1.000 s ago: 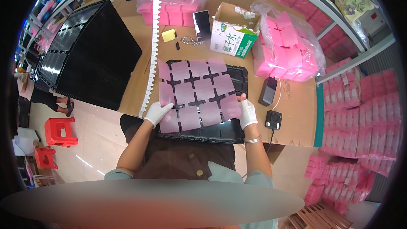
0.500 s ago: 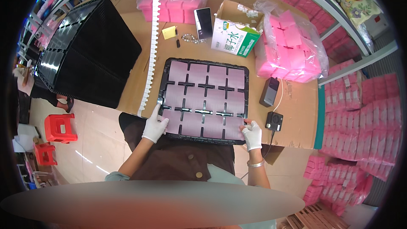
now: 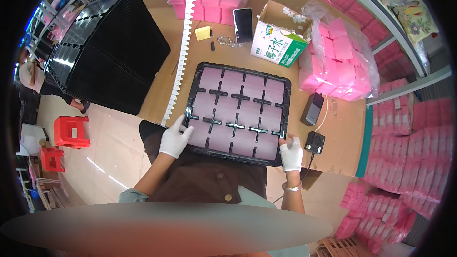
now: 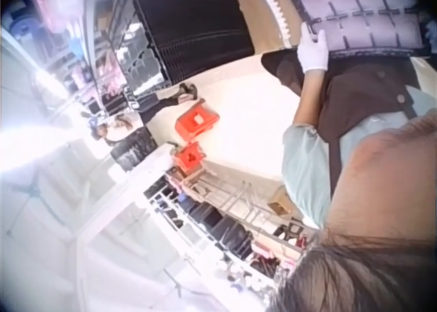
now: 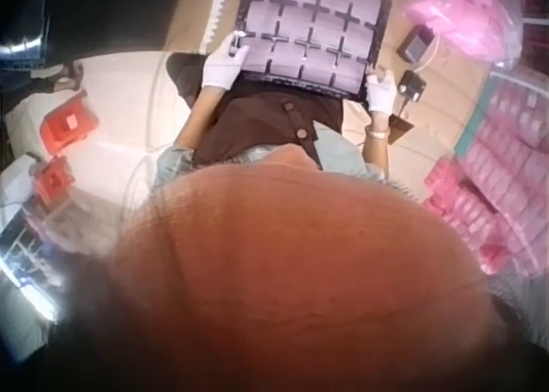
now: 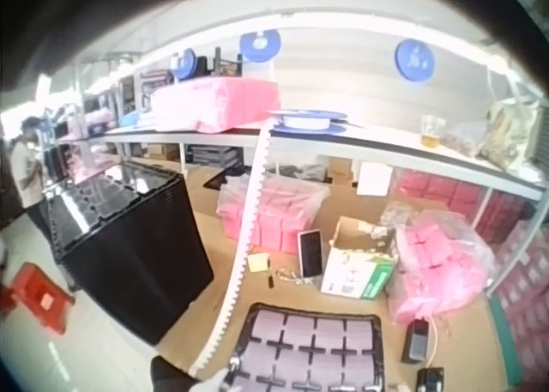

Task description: The person assembles pink foam dividers into a black plastic tray by hand.

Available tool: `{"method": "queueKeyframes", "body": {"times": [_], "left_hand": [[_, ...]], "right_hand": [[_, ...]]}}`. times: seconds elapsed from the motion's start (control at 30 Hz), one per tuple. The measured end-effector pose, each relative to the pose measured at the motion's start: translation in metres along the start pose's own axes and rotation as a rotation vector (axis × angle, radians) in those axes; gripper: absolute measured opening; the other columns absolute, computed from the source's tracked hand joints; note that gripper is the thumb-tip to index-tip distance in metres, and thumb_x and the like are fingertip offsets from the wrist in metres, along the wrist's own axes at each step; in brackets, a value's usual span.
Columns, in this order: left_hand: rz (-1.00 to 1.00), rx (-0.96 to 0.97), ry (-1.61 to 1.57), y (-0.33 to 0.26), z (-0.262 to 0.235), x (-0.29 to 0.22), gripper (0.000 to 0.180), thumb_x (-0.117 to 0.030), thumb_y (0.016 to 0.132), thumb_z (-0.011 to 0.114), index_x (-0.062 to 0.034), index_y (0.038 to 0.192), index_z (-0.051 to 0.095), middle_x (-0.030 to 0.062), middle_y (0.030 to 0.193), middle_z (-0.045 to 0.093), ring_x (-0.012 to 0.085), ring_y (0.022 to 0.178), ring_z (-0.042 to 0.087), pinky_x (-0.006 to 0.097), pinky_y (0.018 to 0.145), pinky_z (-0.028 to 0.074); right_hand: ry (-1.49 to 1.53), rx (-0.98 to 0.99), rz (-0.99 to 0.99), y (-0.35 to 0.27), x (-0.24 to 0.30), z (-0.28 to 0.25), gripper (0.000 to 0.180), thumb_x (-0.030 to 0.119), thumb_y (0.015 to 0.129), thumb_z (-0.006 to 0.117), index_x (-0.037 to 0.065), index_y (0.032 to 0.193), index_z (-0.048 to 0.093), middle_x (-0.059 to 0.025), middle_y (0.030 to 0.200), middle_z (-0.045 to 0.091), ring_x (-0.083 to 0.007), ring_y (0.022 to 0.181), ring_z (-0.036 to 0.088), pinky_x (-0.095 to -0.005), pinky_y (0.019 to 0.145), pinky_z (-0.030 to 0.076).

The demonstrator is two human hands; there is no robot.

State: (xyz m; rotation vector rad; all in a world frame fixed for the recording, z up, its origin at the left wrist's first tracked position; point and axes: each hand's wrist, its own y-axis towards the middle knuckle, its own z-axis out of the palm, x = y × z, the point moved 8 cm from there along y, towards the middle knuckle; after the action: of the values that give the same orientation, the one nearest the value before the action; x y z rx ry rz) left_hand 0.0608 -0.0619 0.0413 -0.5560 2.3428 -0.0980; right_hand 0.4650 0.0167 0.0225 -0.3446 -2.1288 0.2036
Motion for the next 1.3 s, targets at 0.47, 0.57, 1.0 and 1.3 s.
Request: {"method": "queueKeyframes", "body": {"times": [0.47, 0.57, 1.0, 1.3], "left_hand": [[0.883, 0.008, 0.528, 0.125, 0.083, -0.135, 0.060, -0.048, 0.085, 0.049, -0.0057, 0.128, 0.043, 0.0160, 0.135, 0.040, 0.0296, 0.128, 0.033, 0.041, 0.105, 0.026], [0.851, 0.025, 0.519, 0.117, 0.064, -0.107, 0.061, -0.049, 0.085, 0.047, -0.0063, 0.130, 0.042, 0.0158, 0.136, 0.039, 0.0294, 0.129, 0.032, 0.041, 0.106, 0.024], [0.574, -0.074, 0.666, 0.147, 0.054, -0.079, 0.052, -0.041, 0.087, 0.047, 0.0030, 0.114, 0.051, 0.0203, 0.124, 0.048, 0.0325, 0.114, 0.045, 0.039, 0.103, 0.027], [0.652, -0.176, 0.585, 0.155, 0.042, -0.090, 0.060, -0.044, 0.088, 0.044, 0.0050, 0.123, 0.043, 0.0219, 0.133, 0.040, 0.0338, 0.125, 0.035, 0.039, 0.106, 0.025]], "right_hand": [[-0.973, 0.066, -0.613, 0.089, 0.123, 0.120, 0.083, 0.053, 0.083, 0.048, -0.010, 0.133, 0.028, -0.0255, 0.141, 0.025, -0.0348, 0.133, 0.021, -0.0460, 0.109, 0.014], [-0.980, 0.003, -0.644, 0.113, 0.101, 0.099, 0.083, 0.055, 0.084, 0.045, -0.009, 0.134, 0.029, -0.0222, 0.141, 0.028, -0.0322, 0.133, 0.023, -0.0465, 0.109, 0.014], [-1.030, 0.116, -0.695, 0.086, 0.118, 0.084, 0.082, 0.054, 0.079, 0.053, -0.008, 0.129, 0.036, -0.0231, 0.136, 0.035, -0.0347, 0.127, 0.032, -0.0410, 0.107, 0.024], [-0.927, -0.036, -0.701, 0.120, 0.119, 0.100, 0.081, 0.056, 0.080, 0.051, -0.009, 0.128, 0.037, -0.0247, 0.134, 0.037, -0.0383, 0.124, 0.036, -0.0415, 0.105, 0.027]]}}
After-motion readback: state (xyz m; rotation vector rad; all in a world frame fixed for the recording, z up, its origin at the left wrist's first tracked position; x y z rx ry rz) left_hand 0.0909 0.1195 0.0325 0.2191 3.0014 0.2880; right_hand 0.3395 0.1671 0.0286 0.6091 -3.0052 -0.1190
